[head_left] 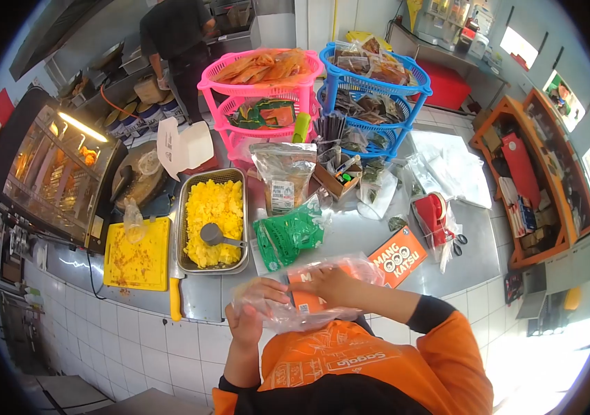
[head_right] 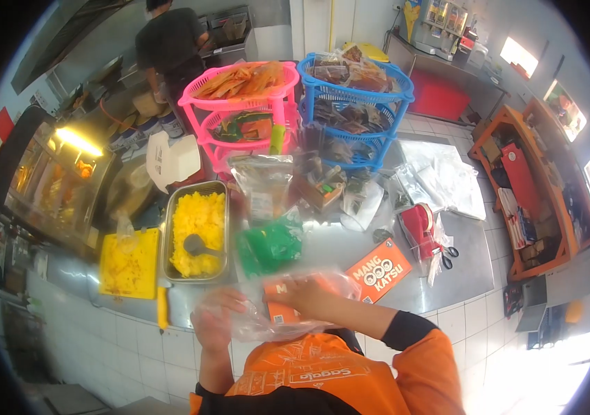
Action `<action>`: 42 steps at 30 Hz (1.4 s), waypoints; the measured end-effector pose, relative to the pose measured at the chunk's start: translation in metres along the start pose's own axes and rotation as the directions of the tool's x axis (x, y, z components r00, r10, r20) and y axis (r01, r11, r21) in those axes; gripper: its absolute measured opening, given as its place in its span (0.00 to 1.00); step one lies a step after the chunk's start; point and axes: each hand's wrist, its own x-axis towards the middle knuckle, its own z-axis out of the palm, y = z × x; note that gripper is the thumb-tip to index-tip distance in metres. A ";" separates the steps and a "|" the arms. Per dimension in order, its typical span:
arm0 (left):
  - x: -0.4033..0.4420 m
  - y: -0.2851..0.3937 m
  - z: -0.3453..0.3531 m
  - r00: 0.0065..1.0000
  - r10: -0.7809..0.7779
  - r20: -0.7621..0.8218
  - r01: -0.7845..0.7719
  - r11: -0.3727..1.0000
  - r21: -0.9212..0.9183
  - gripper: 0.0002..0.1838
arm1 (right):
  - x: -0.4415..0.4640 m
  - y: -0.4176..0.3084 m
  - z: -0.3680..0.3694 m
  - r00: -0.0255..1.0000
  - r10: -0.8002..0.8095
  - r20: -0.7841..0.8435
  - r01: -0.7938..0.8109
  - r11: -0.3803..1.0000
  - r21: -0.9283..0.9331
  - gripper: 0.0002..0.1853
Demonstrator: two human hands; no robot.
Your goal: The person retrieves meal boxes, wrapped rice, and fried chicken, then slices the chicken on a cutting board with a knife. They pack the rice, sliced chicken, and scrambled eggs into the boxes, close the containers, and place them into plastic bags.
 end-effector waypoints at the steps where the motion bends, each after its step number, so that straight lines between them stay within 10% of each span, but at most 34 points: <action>1: 0.003 0.010 0.002 0.987 0.052 0.155 -0.054 0.998 0.011 0.19 | 0.001 -0.009 -0.014 0.996 0.033 0.080 -0.029 0.998 -0.050 0.40; 5: 0.012 0.066 0.018 0.556 0.187 0.810 -0.017 0.977 -0.213 0.20 | -0.010 -0.031 -0.033 0.985 0.076 0.158 -0.043 0.979 -0.201 0.43; 9: 0.020 0.063 0.009 0.765 0.000 0.644 -0.257 0.917 0.304 0.14 | -0.036 -0.020 -0.038 0.999 -0.012 -0.035 0.009 0.996 -0.086 0.36; 12: 0.014 0.081 -0.015 0.857 -0.031 0.515 -0.132 0.952 0.276 0.08 | -0.068 -0.015 -0.083 0.998 0.016 -0.054 -0.013 0.998 0.057 0.26; 13: 0.003 0.085 -0.013 0.908 -0.081 0.412 -0.068 0.940 0.335 0.08 | -0.078 -0.016 -0.115 0.997 0.080 0.021 -0.082 0.991 0.105 0.22; 15: -0.006 0.091 -0.013 0.943 -0.109 0.315 -0.026 0.917 0.397 0.09 | -0.090 -0.027 -0.154 0.730 0.308 0.610 -0.042 0.911 -0.410 0.18; 20: -0.003 0.096 -0.022 0.885 -0.113 0.452 -0.073 0.925 0.374 0.11 | -0.114 -0.064 -0.197 0.920 -0.237 0.312 0.314 0.922 -0.228 0.04; 24: -0.007 0.096 -0.029 0.819 -0.456 0.350 0.157 0.763 0.627 0.16 | -0.124 -0.019 -0.204 0.936 -0.284 -0.206 0.331 0.909 0.254 0.18; 26: -0.001 0.093 -0.028 0.775 -0.598 0.205 0.346 0.673 0.654 0.20 | -0.137 0.038 -0.172 0.952 0.120 -0.282 -0.006 0.928 0.374 0.36; 29: -0.006 0.068 -0.024 0.875 -0.462 0.146 0.348 0.809 0.474 0.25 | -0.147 0.089 -0.123 0.967 0.213 0.140 -0.179 0.958 -0.225 0.45; 32: -0.002 0.067 -0.019 0.886 -0.405 0.226 0.284 0.858 0.428 0.26 | -0.144 0.109 -0.081 0.919 0.227 0.324 -0.069 0.899 -0.433 0.50; 39: 0.005 0.082 -0.026 0.714 -0.301 0.633 0.213 0.954 0.212 0.21 | -0.125 0.089 -0.096 0.968 0.233 -0.087 -0.247 0.944 -0.217 0.54; 42: -0.013 0.069 -0.031 0.711 -0.603 0.362 0.585 0.793 0.172 0.22 | -0.128 0.038 -0.147 0.890 0.186 -0.417 -0.218 0.976 -0.030 0.59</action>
